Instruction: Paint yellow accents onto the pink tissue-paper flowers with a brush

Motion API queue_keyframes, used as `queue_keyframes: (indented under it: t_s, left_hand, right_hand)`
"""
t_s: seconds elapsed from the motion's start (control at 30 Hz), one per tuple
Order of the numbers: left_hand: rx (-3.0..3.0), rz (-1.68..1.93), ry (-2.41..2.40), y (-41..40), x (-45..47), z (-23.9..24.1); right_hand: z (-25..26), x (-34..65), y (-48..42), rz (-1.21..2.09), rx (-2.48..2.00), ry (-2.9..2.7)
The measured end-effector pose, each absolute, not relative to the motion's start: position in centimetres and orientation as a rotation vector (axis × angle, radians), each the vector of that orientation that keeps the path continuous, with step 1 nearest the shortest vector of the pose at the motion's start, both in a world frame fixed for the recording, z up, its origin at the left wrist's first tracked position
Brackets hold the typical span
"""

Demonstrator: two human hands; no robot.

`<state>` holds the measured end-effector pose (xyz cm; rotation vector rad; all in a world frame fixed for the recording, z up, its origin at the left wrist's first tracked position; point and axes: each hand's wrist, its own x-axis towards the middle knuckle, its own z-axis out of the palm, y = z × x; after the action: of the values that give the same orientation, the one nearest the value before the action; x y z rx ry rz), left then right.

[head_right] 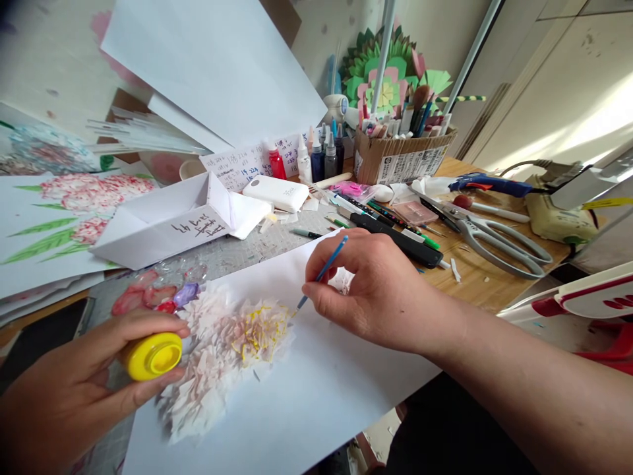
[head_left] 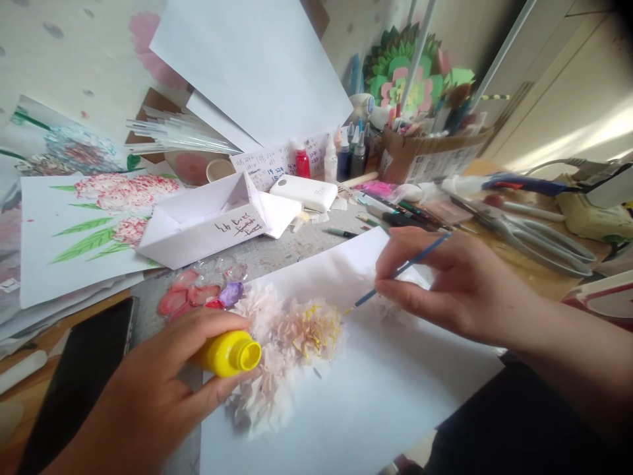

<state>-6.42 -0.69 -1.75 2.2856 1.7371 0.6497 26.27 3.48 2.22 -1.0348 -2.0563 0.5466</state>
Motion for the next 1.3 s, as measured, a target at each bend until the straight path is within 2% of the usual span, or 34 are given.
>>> queue_keyframes:
  t_s: [1.3]
  left_hand:
    - [2.414,0.597,1.687,-0.5,-7.1,-2.2]
  right_hand:
    - [2.8,25.9,2.9,0.603,-1.028,-2.103]
